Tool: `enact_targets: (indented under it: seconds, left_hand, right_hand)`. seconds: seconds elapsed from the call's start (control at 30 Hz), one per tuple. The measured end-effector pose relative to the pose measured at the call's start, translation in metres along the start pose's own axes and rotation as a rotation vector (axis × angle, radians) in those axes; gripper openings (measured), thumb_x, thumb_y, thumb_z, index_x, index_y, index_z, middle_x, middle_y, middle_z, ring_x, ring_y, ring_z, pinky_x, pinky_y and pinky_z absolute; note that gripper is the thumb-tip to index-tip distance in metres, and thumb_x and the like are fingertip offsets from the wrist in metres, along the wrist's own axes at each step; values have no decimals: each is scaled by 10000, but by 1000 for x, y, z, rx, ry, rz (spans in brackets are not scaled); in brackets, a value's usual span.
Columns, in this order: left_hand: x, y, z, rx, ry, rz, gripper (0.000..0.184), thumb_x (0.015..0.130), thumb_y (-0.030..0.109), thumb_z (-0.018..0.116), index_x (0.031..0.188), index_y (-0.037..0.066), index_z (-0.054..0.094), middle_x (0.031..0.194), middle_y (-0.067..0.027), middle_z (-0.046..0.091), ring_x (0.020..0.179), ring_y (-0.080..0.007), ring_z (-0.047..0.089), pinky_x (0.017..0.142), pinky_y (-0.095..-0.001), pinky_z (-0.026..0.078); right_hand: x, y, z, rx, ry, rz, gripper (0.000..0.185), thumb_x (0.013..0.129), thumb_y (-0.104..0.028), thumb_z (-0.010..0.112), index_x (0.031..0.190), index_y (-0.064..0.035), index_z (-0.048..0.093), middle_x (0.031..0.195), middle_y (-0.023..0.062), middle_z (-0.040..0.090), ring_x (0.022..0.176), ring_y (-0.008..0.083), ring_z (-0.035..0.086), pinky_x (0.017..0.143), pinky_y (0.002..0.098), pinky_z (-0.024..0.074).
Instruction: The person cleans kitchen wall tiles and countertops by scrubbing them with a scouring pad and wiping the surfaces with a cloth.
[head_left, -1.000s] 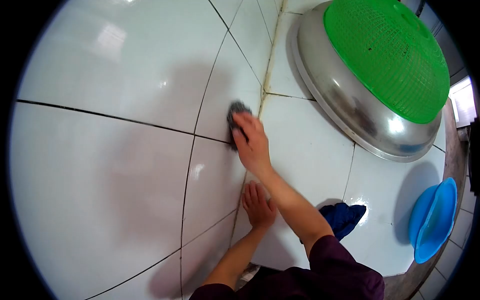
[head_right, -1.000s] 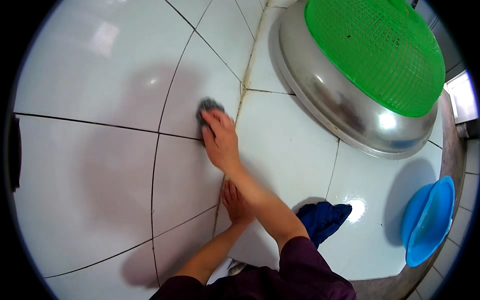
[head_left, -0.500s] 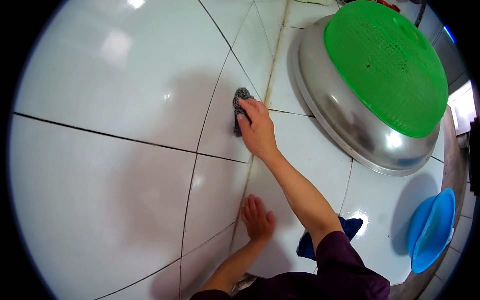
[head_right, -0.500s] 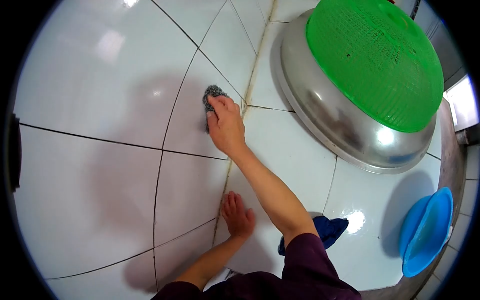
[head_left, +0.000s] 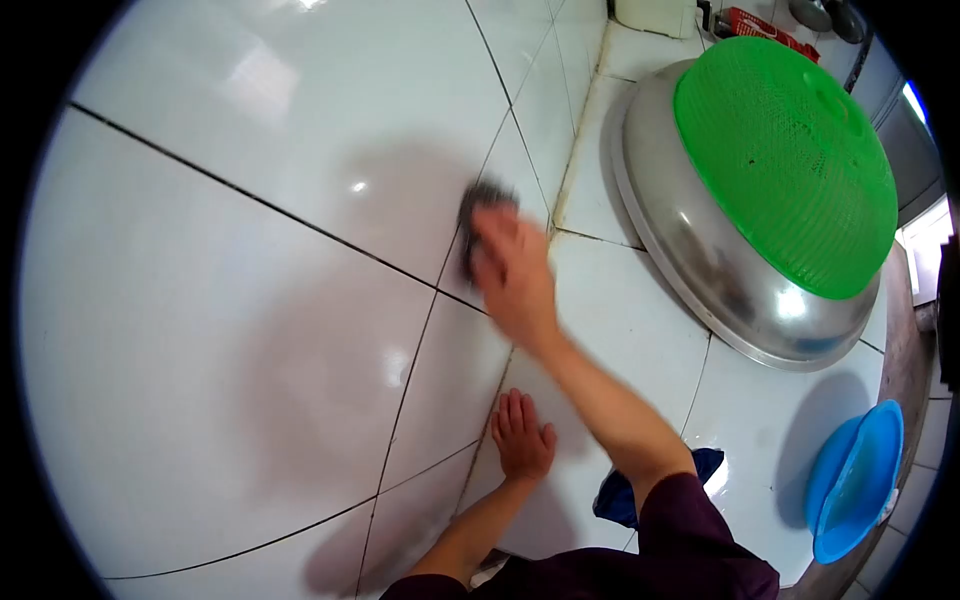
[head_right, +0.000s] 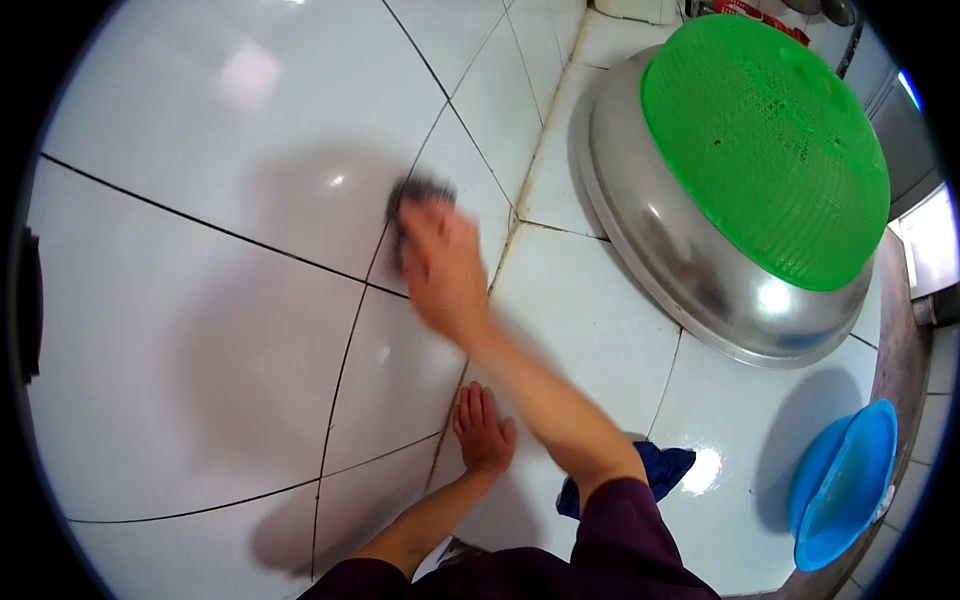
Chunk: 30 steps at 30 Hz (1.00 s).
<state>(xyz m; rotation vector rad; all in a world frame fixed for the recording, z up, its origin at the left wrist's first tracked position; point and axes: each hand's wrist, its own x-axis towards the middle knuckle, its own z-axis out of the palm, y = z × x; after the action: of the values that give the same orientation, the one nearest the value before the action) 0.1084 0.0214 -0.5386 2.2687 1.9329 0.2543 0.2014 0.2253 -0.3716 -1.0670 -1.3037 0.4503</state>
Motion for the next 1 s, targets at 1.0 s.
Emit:
enact_targets:
  seconds: [1.0]
  left_hand:
    - [2, 3, -5, 18, 28, -7, 666, 801, 281, 602, 1354, 13, 347, 1449, -172, 290, 1342, -348, 254, 1068, -513, 214]
  right_hand:
    - [133, -73, -12, -16, 132, -286, 342, 805, -52, 552, 1145, -49, 593, 1155, 155, 533, 1020, 336, 496, 886, 389, 431]
